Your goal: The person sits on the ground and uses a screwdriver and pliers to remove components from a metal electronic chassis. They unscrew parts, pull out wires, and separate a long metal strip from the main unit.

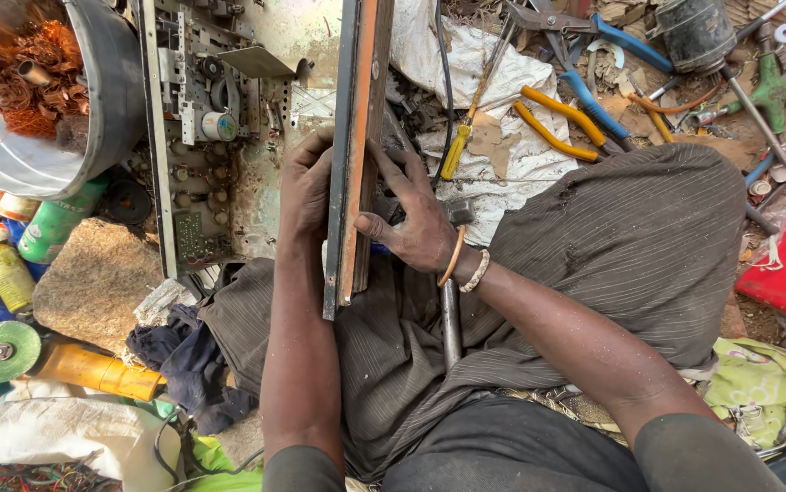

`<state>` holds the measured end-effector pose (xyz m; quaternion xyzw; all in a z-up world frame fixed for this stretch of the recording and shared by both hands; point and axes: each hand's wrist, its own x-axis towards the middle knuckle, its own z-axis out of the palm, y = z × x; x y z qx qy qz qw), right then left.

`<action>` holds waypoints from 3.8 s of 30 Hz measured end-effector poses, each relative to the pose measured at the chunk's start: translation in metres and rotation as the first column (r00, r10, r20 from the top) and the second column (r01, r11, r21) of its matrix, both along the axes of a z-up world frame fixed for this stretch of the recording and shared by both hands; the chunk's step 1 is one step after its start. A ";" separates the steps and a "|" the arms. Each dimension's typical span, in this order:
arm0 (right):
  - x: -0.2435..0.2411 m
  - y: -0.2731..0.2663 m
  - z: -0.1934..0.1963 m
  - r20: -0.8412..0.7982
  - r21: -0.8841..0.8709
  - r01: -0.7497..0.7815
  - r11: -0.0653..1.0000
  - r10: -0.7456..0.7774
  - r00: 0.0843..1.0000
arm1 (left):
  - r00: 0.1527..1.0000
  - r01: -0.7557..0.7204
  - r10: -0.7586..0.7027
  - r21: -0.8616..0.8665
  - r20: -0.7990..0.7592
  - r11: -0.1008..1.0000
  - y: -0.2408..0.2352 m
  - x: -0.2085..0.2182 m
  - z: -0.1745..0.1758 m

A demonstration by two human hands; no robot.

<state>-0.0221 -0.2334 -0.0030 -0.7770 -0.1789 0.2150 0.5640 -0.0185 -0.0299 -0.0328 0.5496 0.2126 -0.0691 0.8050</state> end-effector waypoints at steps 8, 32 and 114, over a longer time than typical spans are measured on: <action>0.005 -0.002 0.007 -0.048 -0.033 0.086 0.996 -0.088 0.995 | 0.965 -0.217 0.177 0.214 0.193 0.952 -0.063 -0.005 -0.015; 0.001 -0.006 0.020 -0.408 0.123 0.333 0.935 -0.258 0.876 | 0.994 0.062 -0.068 -0.063 -0.088 0.996 -0.050 0.038 -0.003; 0.246 -0.308 0.057 0.475 -0.772 0.102 0.628 0.462 0.749 | 0.975 0.218 -0.088 0.957 -0.205 0.192 0.006 0.012 0.033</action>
